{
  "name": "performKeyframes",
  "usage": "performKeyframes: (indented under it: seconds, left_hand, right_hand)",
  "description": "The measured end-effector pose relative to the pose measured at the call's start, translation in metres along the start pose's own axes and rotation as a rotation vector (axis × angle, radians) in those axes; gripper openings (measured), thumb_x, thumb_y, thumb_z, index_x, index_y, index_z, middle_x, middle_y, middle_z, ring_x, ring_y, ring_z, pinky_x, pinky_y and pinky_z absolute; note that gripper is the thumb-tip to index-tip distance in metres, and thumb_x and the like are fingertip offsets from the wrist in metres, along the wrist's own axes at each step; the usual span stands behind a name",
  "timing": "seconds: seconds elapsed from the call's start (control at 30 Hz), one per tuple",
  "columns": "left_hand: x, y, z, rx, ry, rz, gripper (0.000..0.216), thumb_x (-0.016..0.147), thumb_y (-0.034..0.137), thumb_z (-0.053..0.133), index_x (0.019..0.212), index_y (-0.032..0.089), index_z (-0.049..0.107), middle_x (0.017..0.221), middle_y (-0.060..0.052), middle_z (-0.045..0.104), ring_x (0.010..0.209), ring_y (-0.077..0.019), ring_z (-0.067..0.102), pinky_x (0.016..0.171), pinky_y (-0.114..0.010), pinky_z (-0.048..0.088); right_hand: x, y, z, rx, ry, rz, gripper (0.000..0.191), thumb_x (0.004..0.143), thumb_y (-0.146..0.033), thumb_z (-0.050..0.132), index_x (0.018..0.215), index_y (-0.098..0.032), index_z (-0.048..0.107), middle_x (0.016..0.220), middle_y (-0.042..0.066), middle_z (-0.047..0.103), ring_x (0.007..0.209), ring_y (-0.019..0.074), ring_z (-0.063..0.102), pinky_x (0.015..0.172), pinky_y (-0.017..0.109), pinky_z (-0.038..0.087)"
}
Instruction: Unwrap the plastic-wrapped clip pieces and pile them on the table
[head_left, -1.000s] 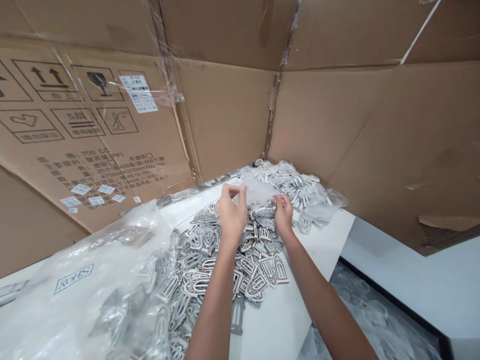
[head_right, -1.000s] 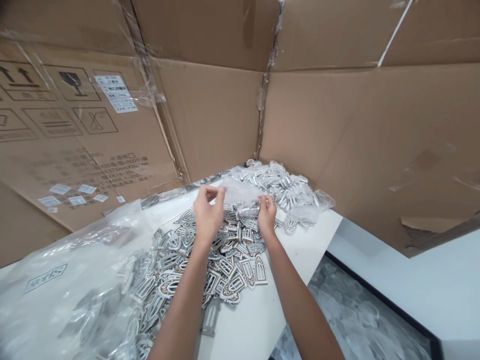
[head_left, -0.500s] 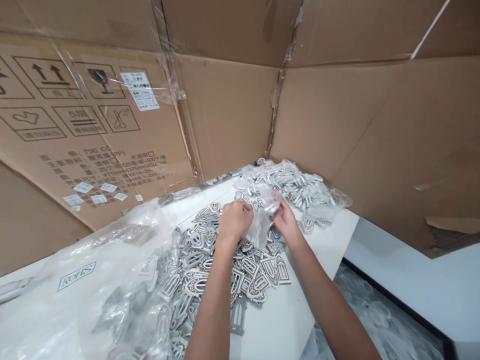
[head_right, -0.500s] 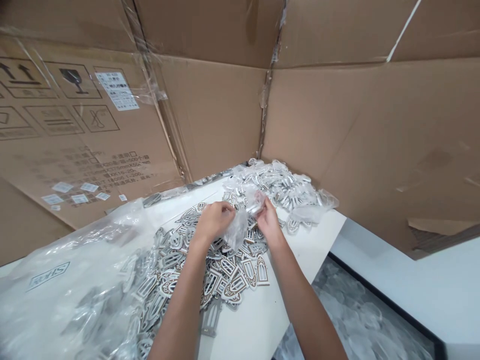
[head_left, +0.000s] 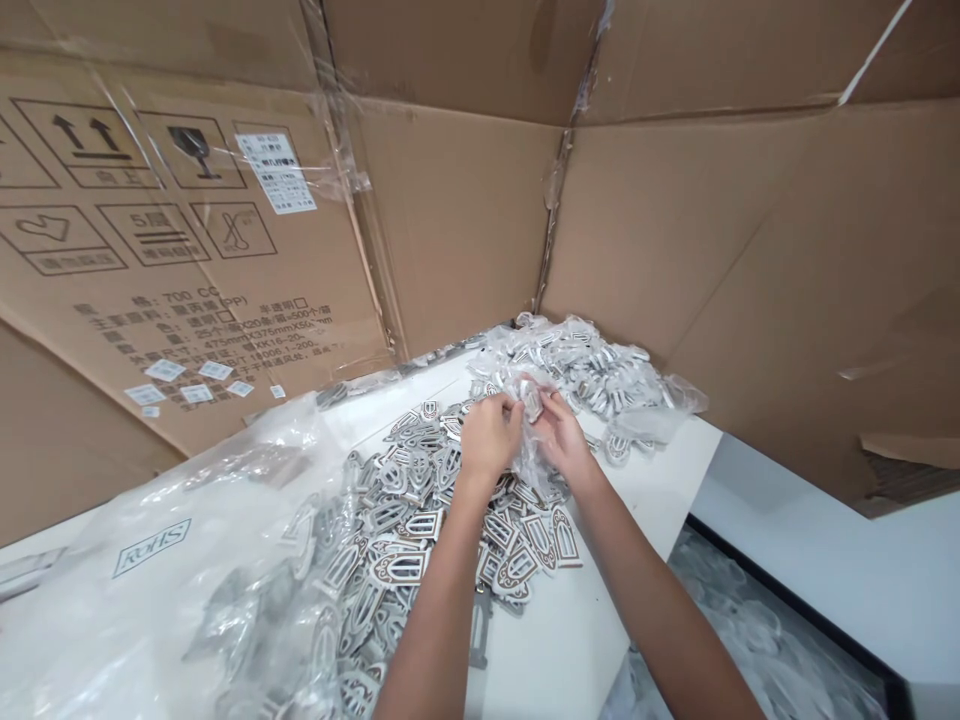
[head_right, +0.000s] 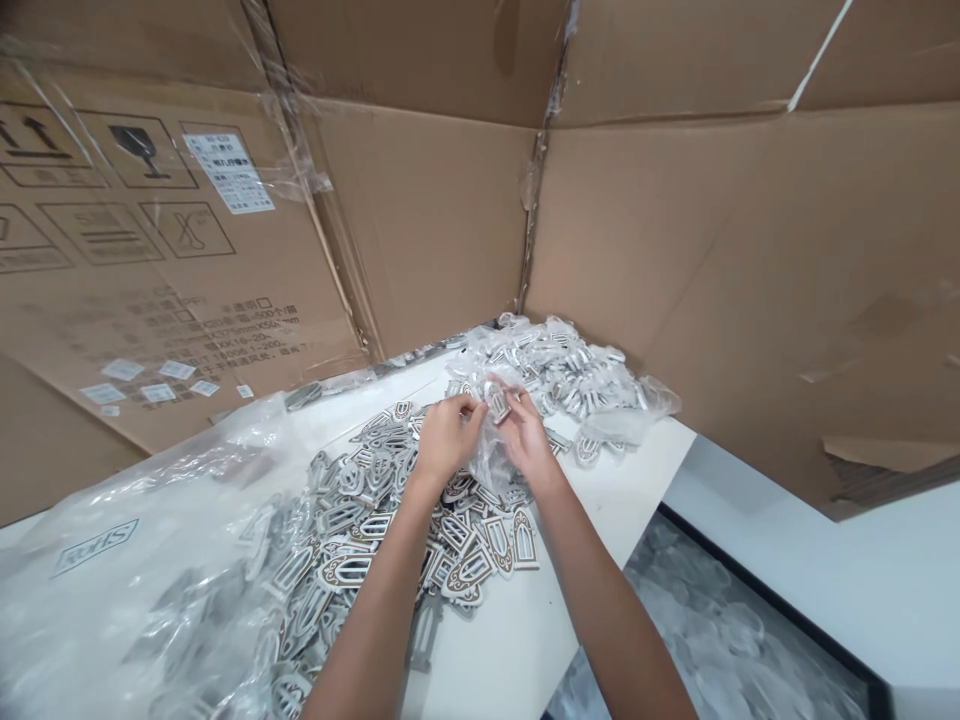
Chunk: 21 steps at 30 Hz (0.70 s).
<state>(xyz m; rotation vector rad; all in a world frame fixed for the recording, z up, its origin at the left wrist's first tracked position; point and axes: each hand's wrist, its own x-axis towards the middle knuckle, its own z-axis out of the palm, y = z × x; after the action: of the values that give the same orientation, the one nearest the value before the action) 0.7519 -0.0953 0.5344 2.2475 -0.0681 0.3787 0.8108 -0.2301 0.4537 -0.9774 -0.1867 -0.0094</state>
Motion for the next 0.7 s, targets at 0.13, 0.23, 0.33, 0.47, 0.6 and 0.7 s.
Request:
performKeyframes:
  seconds: [0.13, 0.23, 0.33, 0.47, 0.6, 0.7]
  left_hand:
    - [0.003, 0.001, -0.005, -0.093, 0.058, 0.047, 0.028, 0.106, 0.030, 0.056, 0.085, 0.023, 0.071, 0.090, -0.003, 0.081, 0.091, -0.0203, 0.074, 0.089, -0.030, 0.050]
    - [0.004, 0.001, -0.008, -0.228, 0.116, 0.032, 0.029, 0.105, 0.031, 0.057, 0.081, 0.023, 0.071, 0.086, -0.002, 0.080, 0.087, -0.0197, 0.072, 0.086, -0.029, 0.050]
    - [0.005, 0.000, -0.010, -0.272, 0.129, -0.003, 0.027, 0.103, 0.030, 0.059, 0.082, 0.023, 0.074, 0.087, -0.003, 0.081, 0.086, -0.0207, 0.072, 0.084, -0.031, 0.049]
    - [0.004, 0.002, -0.014, -0.266, 0.073, 0.037, 0.025, 0.102, 0.031, 0.062, 0.084, 0.023, 0.076, 0.086, -0.002, 0.081, 0.085, -0.0207, 0.072, 0.084, -0.031, 0.048]
    - [0.003, 0.006, -0.013, -0.327, 0.240, 0.030, 0.028, 0.104, 0.037, 0.058, 0.087, 0.022, 0.075, 0.086, -0.002, 0.079, 0.082, -0.0190, 0.070, 0.082, -0.030, 0.048]
    - [0.007, 0.003, -0.011, -0.424, 0.349, -0.108, 0.030, 0.104, 0.035, 0.052, 0.086, 0.022, 0.072, 0.088, -0.003, 0.078, 0.085, -0.0197, 0.070, 0.081, -0.030, 0.050]
  right_hand:
    - [0.003, 0.004, -0.008, -0.269, 0.263, -0.179, 0.052, 0.088, -0.051, 0.077, 0.132, -0.032, 0.057, 0.143, 0.008, 0.068, 0.130, 0.0275, 0.068, 0.108, 0.048, 0.059]
    - [0.000, -0.002, -0.012, -0.523, 0.228, -0.397, 0.071, 0.083, -0.047, 0.083, 0.145, -0.033, 0.051, 0.157, 0.010, 0.055, 0.140, 0.0278, 0.058, 0.118, 0.049, 0.049]
    - [-0.006, -0.011, -0.009, -0.696, -0.070, -0.454, 0.056, 0.091, -0.047, 0.076, 0.144, -0.032, 0.062, 0.154, 0.010, 0.057, 0.145, 0.0306, 0.054, 0.121, 0.050, 0.045]
    - [-0.010, -0.012, 0.003, -0.846, -0.226, -0.530, 0.034, 0.096, -0.044, 0.070, 0.126, -0.030, 0.076, 0.126, 0.009, 0.073, 0.128, 0.0319, 0.061, 0.115, 0.050, 0.048]
    - [-0.011, -0.005, 0.008, -0.863, -0.080, -0.578, 0.024, 0.102, -0.045, 0.065, 0.112, -0.028, 0.079, 0.111, 0.008, 0.076, 0.112, 0.0297, 0.065, 0.105, 0.047, 0.052]
    - [-0.009, -0.004, 0.004, -0.843, -0.029, -0.561, 0.027, 0.104, -0.047, 0.063, 0.114, -0.028, 0.079, 0.116, 0.008, 0.076, 0.112, 0.0285, 0.067, 0.103, 0.044, 0.052]
